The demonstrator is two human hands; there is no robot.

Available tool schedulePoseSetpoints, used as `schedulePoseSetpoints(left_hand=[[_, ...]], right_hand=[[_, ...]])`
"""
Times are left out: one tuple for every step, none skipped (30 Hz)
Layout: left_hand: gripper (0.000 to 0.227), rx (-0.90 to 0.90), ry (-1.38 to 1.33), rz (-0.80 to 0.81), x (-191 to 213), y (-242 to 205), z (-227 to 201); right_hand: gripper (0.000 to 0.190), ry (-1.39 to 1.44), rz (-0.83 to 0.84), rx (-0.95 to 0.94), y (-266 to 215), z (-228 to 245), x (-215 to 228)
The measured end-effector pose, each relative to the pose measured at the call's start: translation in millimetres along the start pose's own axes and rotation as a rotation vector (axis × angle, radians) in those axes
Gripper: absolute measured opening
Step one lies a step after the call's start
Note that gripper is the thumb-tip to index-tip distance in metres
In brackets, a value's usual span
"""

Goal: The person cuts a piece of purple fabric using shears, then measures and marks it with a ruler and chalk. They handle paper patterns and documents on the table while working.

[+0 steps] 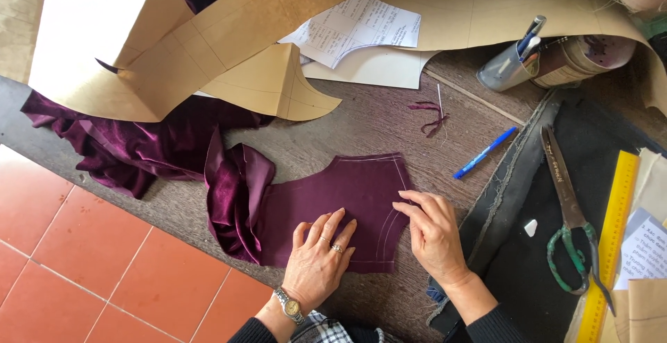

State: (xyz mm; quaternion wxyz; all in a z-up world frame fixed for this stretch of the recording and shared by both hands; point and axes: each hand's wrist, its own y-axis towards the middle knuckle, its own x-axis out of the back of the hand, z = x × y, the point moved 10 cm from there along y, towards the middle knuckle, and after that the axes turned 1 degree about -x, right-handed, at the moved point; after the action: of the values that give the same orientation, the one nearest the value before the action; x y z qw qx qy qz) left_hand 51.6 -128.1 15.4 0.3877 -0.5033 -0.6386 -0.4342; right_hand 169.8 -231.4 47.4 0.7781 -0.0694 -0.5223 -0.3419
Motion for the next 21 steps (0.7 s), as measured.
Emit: schedulePoseSetpoints(left_hand=[[0.039,-0.001,-0.001,0.001,0,0,0],[0.039,-0.003,-0.004,0.002,-1,1,-1],[0.039,-0.006,-0.007,0.004,-2,1,-1],[0.039,-0.007,-0.008,0.004,-2,1,-2],[0.039,-0.013,-0.012,0.011,-4,2,-4],[0.04,-0.02,-0.016,0.019,-5,2,-5],[0.04,-0.022,-0.017,0.019,-5,3,-6],[0.04,-0.031,-0.02,0.021,-6,3,-8],[0.039,-0.04,-0.023,0.023,-6,3,-10],[0.039,-0.039,-0.022,0.023,-8,3,-10],[0.04,-0.039,-0.024,0.036,-10,3,-10],[0.041,-0.039,-0.026,0.049,-13,2,-11],[0.041,-0.038,-0.025,0.049,-13,2,-11],[0.041,-0.047,-0.018,0.037,-12,2,-13],[0.041,-0.057,-0.011,0.025,-11,2,-14],[0.041,-0.056,-0.011,0.026,-11,2,-15],[0.041,-0.062,-0.014,0.033,-11,3,-16],[0.041,-0.067,-0.017,0.039,-11,3,-16],[0.041,-0.066,-0.016,0.039,-11,3,-16],[0.041,-0.065,-0.022,0.043,-12,3,-16],[0.042,-0.063,-0.028,0.046,-13,2,-16]], right_hand=[[0.032,-0.001,0.0,-0.001,0,-1,0],[0.032,-0.007,-0.01,0.003,0,-1,1],[0.032,-0.013,-0.02,0.008,0,-2,2],[0.032,-0.014,-0.02,0.007,0,-3,3],[0.031,-0.012,-0.02,0.0,0,-4,4],[0.03,-0.011,-0.019,-0.008,0,-6,5],[0.03,-0.012,-0.02,-0.009,0,-6,6],[0.03,-0.004,-0.023,-0.007,1,-5,7],[0.029,0.003,-0.026,-0.005,1,-4,8],[0.029,0.004,-0.026,-0.004,1,-4,7],[0.029,0.002,-0.027,-0.008,1,-4,7],[0.029,0.0,-0.028,-0.011,1,-4,6],[0.029,0.001,-0.028,-0.011,1,-3,6],[0.029,-0.001,-0.024,-0.012,1,-2,6],[0.028,-0.002,-0.021,-0.014,1,-1,5],[0.028,-0.002,-0.02,-0.014,1,0,5],[0.029,0.008,-0.015,-0.01,1,1,4],[0.029,0.018,-0.012,-0.004,2,1,2],[0.029,0.019,-0.011,-0.004,2,2,2],[0.029,0.019,-0.013,0.004,2,4,3],[0.029,0.02,-0.014,0.011,3,5,3]])
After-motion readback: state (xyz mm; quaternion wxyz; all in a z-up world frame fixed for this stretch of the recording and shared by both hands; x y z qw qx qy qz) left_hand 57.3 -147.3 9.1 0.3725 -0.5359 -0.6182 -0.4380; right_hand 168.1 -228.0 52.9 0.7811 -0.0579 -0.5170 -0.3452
